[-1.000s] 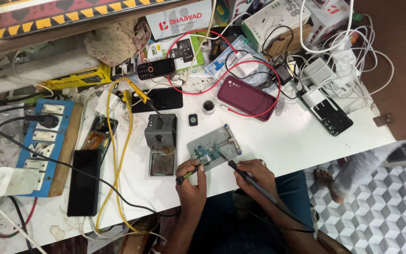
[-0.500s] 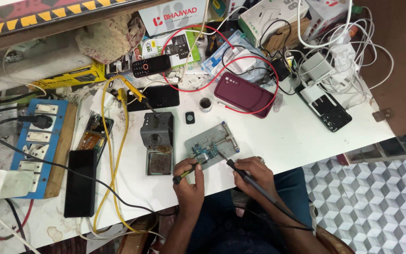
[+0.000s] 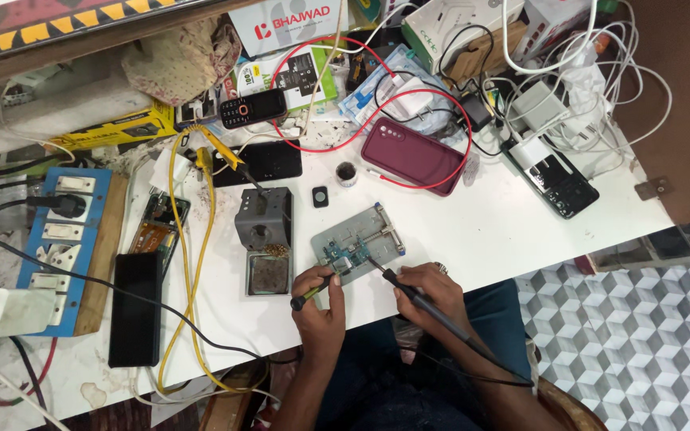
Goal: The person uses a soldering iron and a small screwdriver to work on a circuit board held in a vise. They repeatedly apply heat and solder to specific points on the board, occasionally dipping the iron tip into a small container of flux or cleaning solution. The person continues this process across multiple points on the board throughout the clip.
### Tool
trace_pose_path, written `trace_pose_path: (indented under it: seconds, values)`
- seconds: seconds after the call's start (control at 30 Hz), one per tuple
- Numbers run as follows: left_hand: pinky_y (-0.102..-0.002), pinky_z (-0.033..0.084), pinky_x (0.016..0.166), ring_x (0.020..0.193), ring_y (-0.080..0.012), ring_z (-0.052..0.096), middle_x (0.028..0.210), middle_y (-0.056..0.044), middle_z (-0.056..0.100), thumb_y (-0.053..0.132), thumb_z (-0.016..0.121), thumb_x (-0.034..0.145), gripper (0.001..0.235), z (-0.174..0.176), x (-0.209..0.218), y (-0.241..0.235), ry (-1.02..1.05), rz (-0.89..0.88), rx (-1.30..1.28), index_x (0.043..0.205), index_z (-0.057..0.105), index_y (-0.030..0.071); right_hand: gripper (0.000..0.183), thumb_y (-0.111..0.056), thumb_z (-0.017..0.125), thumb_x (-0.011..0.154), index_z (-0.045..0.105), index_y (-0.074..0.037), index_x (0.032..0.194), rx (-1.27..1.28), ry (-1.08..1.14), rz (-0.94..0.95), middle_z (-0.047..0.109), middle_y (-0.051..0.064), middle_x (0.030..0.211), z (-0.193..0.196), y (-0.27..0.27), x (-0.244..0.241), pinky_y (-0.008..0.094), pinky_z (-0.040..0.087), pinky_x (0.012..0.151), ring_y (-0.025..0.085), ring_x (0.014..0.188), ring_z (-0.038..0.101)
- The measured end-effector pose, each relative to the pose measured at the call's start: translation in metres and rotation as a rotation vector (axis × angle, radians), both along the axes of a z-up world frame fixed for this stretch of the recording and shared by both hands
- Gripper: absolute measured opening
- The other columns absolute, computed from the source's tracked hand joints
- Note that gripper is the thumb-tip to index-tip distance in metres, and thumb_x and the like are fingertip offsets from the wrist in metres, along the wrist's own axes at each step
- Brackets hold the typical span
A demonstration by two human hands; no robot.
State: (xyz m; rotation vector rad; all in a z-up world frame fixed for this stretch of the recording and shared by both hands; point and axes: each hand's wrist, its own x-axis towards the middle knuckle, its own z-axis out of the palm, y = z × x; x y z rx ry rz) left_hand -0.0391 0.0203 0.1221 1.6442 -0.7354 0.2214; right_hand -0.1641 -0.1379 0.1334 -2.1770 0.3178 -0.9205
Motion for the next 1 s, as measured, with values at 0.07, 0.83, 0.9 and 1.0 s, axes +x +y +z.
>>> trace_pose_path:
  seconds: [0.07, 0.83, 0.9, 1.0]
  values:
    - [-0.038, 0.057, 0.090, 0.104, -0.0280, 0.068, 0.113, -0.018, 0.065, -0.005, 0.067, 0.095, 0.031, -0.0011, 0.0003, -0.0003, 0.009, -0.011, -0.001, 0.114, 0.044, 0.003, 0.022, -0.005, 0.081, 0.078, 0.069, -0.004, 0.096, -0.025, -0.003, 0.001, 0.076, 0.015, 0.096, -0.0028, -0.0010, 0.0005, 0.033, 0.062, 0.075, 0.026, 0.090, 0.077]
    - [-0.038, 0.057, 0.090, 0.105, -0.0280, 0.069, 0.114, -0.019, 0.065, -0.006, 0.067, 0.094, 0.033, 0.0017, 0.0000, 0.0003, -0.034, -0.009, 0.012, 0.115, 0.043, 0.003, 0.025, -0.004, 0.081, 0.077, 0.068, -0.004, 0.099, -0.030, -0.020, 0.029, 0.075, 0.015, 0.096, 0.0023, -0.0008, -0.0001, 0.034, 0.062, 0.077, 0.027, 0.092, 0.077]
    - [-0.038, 0.057, 0.090, 0.105, -0.0283, 0.068, 0.113, -0.019, 0.066, -0.006, 0.067, 0.094, 0.033, 0.0012, -0.0002, 0.0012, -0.025, -0.003, 0.027, 0.115, 0.043, 0.003, 0.027, -0.004, 0.081, 0.075, 0.069, -0.003, 0.099, -0.003, 0.001, 0.041, 0.075, 0.016, 0.095, 0.0015, -0.0001, -0.0012, 0.033, 0.062, 0.074, 0.028, 0.092, 0.077]
    - [-0.038, 0.057, 0.089, 0.104, -0.0281, 0.069, 0.113, -0.018, 0.066, -0.005, 0.067, 0.094, 0.033, 0.0001, 0.0002, 0.0011, -0.031, -0.002, 0.015, 0.115, 0.044, 0.004, 0.026, -0.003, 0.081, 0.074, 0.069, -0.003, 0.098, 0.012, 0.006, 0.023, 0.076, 0.017, 0.097, 0.0001, -0.0001, -0.0023, 0.033, 0.062, 0.073, 0.027, 0.089, 0.077]
